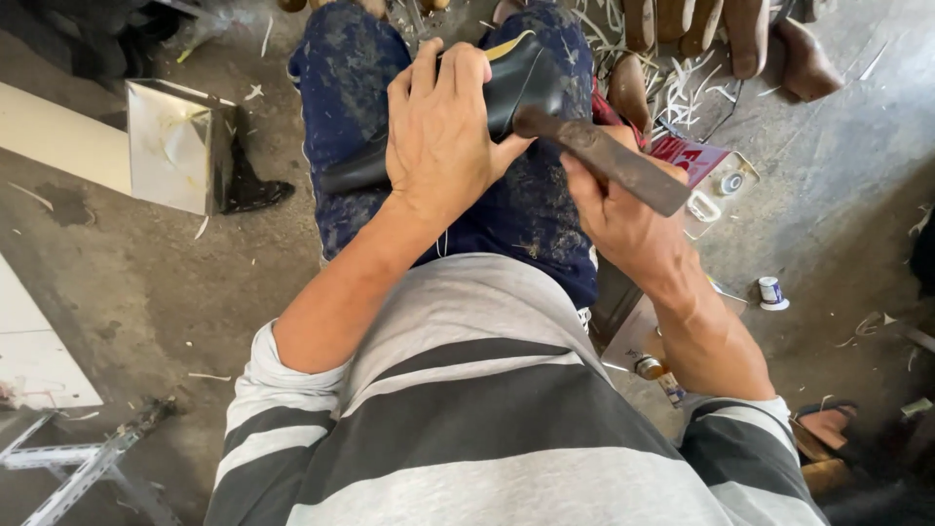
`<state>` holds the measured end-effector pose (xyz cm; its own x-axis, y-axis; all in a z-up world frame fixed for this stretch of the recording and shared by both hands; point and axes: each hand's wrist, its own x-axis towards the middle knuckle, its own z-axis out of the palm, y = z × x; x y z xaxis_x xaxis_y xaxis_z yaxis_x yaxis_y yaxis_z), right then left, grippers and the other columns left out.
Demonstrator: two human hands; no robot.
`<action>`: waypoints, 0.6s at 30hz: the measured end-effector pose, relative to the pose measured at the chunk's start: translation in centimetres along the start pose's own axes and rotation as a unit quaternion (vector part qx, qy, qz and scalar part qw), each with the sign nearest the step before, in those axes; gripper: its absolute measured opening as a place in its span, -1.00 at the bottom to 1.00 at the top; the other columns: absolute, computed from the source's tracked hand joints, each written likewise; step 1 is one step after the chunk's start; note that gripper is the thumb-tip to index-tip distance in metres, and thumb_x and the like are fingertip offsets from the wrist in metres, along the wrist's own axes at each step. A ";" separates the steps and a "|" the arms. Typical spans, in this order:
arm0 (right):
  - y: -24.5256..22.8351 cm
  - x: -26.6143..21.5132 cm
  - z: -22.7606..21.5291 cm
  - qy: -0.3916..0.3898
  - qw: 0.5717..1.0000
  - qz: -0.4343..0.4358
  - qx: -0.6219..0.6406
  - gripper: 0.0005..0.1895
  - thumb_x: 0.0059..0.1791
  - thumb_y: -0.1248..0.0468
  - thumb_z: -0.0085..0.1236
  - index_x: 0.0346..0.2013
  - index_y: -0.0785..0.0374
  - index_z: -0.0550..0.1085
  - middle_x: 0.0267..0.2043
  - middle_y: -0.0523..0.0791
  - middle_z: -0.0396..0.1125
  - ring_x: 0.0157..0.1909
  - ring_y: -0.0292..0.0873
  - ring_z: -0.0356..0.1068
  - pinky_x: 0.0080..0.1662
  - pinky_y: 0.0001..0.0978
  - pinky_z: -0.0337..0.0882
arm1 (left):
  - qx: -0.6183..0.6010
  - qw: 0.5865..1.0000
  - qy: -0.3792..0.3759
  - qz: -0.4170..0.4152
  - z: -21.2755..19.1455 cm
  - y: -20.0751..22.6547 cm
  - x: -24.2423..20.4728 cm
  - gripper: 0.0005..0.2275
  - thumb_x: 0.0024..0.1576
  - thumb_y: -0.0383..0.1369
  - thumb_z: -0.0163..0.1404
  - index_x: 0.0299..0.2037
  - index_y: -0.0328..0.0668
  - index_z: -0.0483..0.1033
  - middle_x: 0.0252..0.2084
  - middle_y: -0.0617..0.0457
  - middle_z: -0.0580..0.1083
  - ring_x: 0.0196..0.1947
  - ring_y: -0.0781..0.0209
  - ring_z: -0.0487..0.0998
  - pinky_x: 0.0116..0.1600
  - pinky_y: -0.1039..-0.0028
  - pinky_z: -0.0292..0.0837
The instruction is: Shaping and hammering leather shoes over a last in a workshop environment.
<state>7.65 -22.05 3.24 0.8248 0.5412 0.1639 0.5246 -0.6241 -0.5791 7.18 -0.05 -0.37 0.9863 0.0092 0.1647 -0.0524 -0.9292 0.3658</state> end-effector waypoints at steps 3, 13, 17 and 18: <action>1.1 -1.0 0.5 0.050 0.998 0.033 0.029 -0.75 0.25 0.24 0.00 0.02 0.43 0.42 -0.11 0.07 0.31 -0.39 -0.08 0.28 -0.31 -0.17 0.35 | 0.015 1.000 0.005 0.008 0.1 0.0 0.2 -0.32 -0.07 0.21 0.43 -0.18 -0.11 0.28 -0.20 0.18 0.32 0.05 0.06 0.41 0.03 0.23 0.42; 1.7 -0.8 1.2 0.122 0.947 0.186 0.233 -0.66 0.27 0.29 -0.17 -0.39 0.26 0.32 -0.64 -0.15 0.19 -0.68 -0.25 0.22 -0.57 -0.40 0.32 | 0.031 0.999 0.005 0.008 0.0 0.1 0.3 -0.29 -0.11 0.25 0.45 -0.18 -0.09 0.28 -0.20 0.20 0.31 0.02 0.10 0.39 0.01 0.27 0.42; 0.9 0.3 -0.7 -0.016 0.956 0.254 0.145 -0.51 0.27 0.18 -0.09 -0.58 0.12 0.29 -0.64 -0.26 0.20 -0.58 -0.31 0.19 -0.42 -0.37 0.22 | 0.018 1.000 -0.016 0.015 -0.4 0.3 0.2 -0.34 -0.04 0.24 0.38 -0.16 -0.11 0.31 -0.19 0.17 0.32 -0.07 0.10 0.37 -0.02 0.22 0.40; 1.3 -0.1 -0.5 0.049 0.953 0.233 0.185 -0.62 0.28 0.19 -0.13 -0.43 0.17 0.28 -0.61 -0.24 0.16 -0.61 -0.31 0.17 -0.49 -0.44 0.24 | -0.018 0.999 -0.043 -0.015 -0.7 0.6 0.3 -0.35 -0.01 0.26 0.30 -0.10 -0.08 0.31 -0.16 0.11 0.41 -0.07 0.04 0.42 -0.08 0.15 0.39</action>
<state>8.33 -23.16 2.87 0.9752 0.1874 -0.1176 0.0005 -0.5335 -0.8458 7.37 -0.33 0.54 0.9972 0.0047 0.0751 -0.0260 -0.9149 0.4028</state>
